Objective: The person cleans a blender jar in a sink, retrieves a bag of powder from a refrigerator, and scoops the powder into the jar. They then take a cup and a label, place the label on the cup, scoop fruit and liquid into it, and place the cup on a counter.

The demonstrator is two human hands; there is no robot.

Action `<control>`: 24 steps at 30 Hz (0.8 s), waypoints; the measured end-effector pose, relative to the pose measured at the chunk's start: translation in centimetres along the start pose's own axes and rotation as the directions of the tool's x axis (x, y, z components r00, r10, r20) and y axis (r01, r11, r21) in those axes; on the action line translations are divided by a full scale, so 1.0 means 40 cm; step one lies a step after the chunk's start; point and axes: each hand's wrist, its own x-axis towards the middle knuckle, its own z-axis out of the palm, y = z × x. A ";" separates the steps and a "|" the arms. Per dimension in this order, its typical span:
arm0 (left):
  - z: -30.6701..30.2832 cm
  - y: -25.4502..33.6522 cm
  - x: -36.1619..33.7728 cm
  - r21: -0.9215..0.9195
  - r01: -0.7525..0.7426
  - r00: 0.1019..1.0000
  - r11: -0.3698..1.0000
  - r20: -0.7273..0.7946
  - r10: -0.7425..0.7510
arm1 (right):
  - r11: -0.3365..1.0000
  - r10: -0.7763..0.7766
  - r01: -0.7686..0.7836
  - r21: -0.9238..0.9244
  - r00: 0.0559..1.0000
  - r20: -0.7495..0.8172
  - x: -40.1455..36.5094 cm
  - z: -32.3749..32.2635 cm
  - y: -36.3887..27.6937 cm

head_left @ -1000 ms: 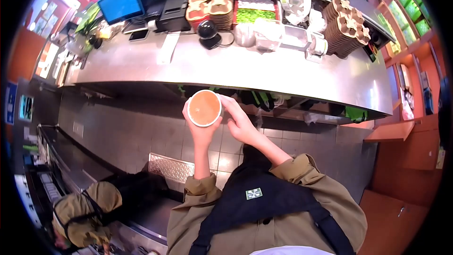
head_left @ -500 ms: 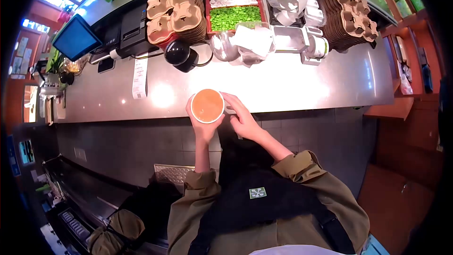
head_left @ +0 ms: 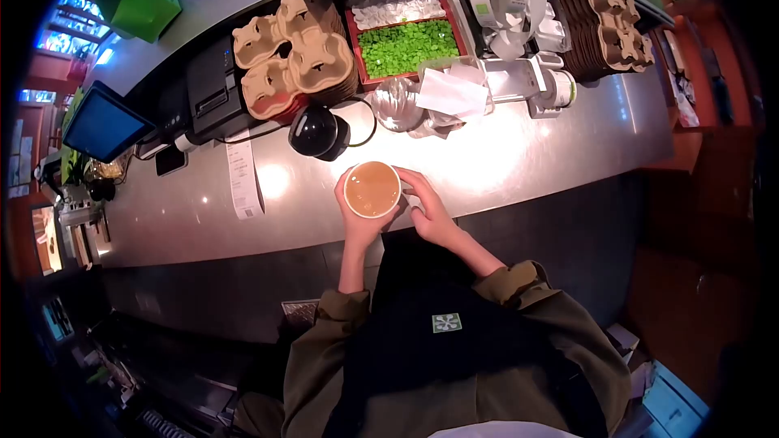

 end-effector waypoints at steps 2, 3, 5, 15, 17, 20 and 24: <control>-0.007 0.014 -0.001 -0.018 0.074 0.997 0.997 0.024 -0.074 | 0.998 -0.007 0.007 -0.061 1.000 0.006 0.009 -0.005 0.000; -0.007 0.023 0.006 -0.032 0.090 0.995 0.995 0.038 -0.089 | 0.993 -0.035 0.036 -0.113 0.999 0.012 0.010 -0.009 0.013; -0.007 0.008 0.017 0.014 -0.017 0.999 1.000 0.044 0.017 | 0.980 -0.043 0.035 -0.195 0.998 -0.039 0.034 -0.029 0.021; -0.033 0.007 0.043 0.032 0.014 0.983 0.999 0.180 -0.020 | 0.266 -0.823 0.618 -0.740 0.545 0.160 0.681 -0.170 -0.729; -0.035 -0.062 0.047 0.004 0.022 0.971 1.000 0.238 -0.022 | 0.113 -0.863 0.562 -0.819 0.464 0.199 0.879 -0.176 -0.769; -0.042 -0.139 0.063 0.012 -0.055 0.957 0.998 0.287 0.049 | 0.259 -0.837 0.524 -0.811 0.542 0.083 1.087 -0.191 -0.920; -0.067 -0.024 0.040 0.039 -0.092 0.986 0.995 0.143 0.086 | 0.312 -0.763 0.494 -0.812 0.639 0.095 1.264 -0.181 -1.021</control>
